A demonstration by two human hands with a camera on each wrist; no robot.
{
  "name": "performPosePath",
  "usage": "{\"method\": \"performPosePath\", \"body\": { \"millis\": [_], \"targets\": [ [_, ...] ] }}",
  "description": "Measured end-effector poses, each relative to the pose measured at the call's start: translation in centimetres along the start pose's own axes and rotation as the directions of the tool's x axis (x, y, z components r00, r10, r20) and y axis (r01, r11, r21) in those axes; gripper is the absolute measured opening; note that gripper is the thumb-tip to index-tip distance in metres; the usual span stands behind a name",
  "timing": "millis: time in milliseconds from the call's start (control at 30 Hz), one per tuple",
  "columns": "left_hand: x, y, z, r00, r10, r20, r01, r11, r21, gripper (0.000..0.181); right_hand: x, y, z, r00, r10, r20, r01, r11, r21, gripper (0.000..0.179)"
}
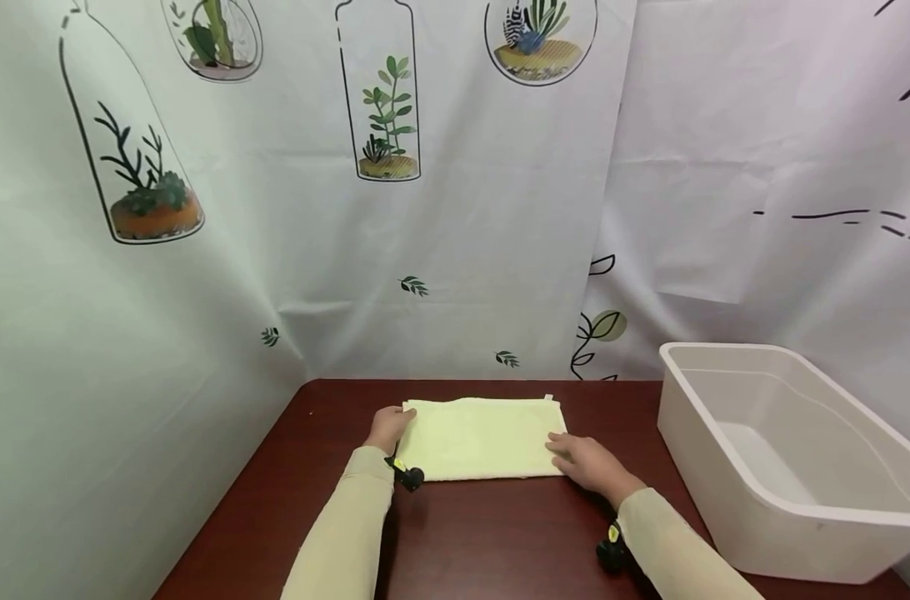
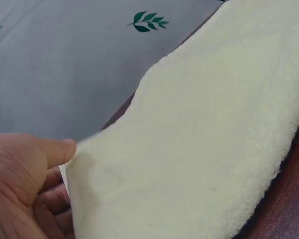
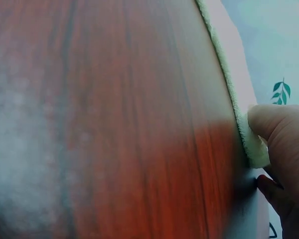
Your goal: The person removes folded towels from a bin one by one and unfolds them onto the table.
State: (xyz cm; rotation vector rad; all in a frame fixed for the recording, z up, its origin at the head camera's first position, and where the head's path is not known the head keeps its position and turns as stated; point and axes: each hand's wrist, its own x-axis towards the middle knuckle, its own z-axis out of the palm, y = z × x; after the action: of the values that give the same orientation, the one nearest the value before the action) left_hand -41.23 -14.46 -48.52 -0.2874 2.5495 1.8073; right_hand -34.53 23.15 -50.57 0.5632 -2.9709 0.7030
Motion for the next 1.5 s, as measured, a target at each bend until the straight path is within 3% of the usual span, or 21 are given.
{"method": "performPosePath", "body": {
  "millis": [67, 133, 233, 300, 533, 667, 800, 933, 1133, 1300, 1400, 1500],
  "targets": [
    [0.1, -0.2, 0.1, 0.999, 0.027, -0.038, -0.029, 0.998, -0.049, 0.046, 0.0, 0.0, 0.1, 1.000, -0.006, 0.004, 0.006, 1.000, 0.002, 0.036],
    [0.2, -0.3, 0.2, 0.994, 0.056, -0.088, -0.060, 0.997, -0.040, 0.039, 0.0, 0.0, 0.1, 1.000, -0.009, 0.003, 0.009, 1.000, 0.001, 0.036],
    [0.1, -0.5, 0.3, 0.980, 0.114, -0.163, -0.103, 0.992, 0.079, 0.033, 0.0, 0.0, 0.2, 1.000, -0.003, 0.000, 0.003, 1.000, -0.004, 0.036],
    [0.1, -0.7, 0.3, 0.970, 0.151, -0.190, -0.114, 0.975, 0.189, 0.030, 0.1, 0.0, 0.1, 1.000, -0.001, -0.005, 0.001, 1.000, -0.002, 0.036],
    [0.7, -1.5, 0.8, 0.945, 0.283, -0.162, -0.179, 0.867, 0.465, 0.021, 0.7, 0.1, -0.2, 1.000, 0.012, -0.011, -0.011, 0.998, 0.066, 0.029],
    [0.0, -0.3, 0.8, 0.952, 0.281, -0.124, -0.169, 0.816, 0.553, 0.021, 1.2, 0.2, -0.6, 0.993, 0.097, -0.074, -0.083, 0.981, 0.173, 0.025],
    [-0.9, 0.6, 1.0, 0.964, 0.240, -0.116, -0.131, 0.807, 0.575, 0.029, 2.2, 0.8, -0.9, 0.959, 0.252, -0.128, -0.204, 0.931, 0.304, 0.036],
    [-1.0, 0.4, 1.3, 0.970, 0.225, -0.095, -0.132, 0.811, 0.570, 0.032, 3.3, 1.2, -1.1, 0.919, 0.378, -0.115, -0.297, 0.853, 0.428, 0.043],
    [-1.3, 0.4, 1.8, 0.966, 0.249, -0.071, -0.160, 0.788, 0.594, 0.029, 4.4, 1.1, -0.8, 0.881, 0.464, -0.086, -0.347, 0.760, 0.549, 0.044],
    [-1.1, 0.0, 2.3, 0.956, 0.269, -0.118, -0.151, 0.794, 0.588, 0.015, 5.0, 0.8, -0.5, 0.819, 0.572, -0.052, -0.439, 0.682, 0.585, 0.045],
    [-1.0, -0.1, 2.4, 0.949, 0.284, -0.134, -0.157, 0.801, 0.578, 0.023, 5.3, 0.5, -0.5, 0.801, 0.598, -0.035, -0.468, 0.661, 0.587, 0.043],
    [-1.3, 0.2, 2.3, 0.956, 0.272, -0.111, -0.161, 0.800, 0.577, 0.014, 5.4, 0.1, -0.8, 0.817, 0.575, -0.037, -0.459, 0.688, 0.562, 0.036]
  ]
}}
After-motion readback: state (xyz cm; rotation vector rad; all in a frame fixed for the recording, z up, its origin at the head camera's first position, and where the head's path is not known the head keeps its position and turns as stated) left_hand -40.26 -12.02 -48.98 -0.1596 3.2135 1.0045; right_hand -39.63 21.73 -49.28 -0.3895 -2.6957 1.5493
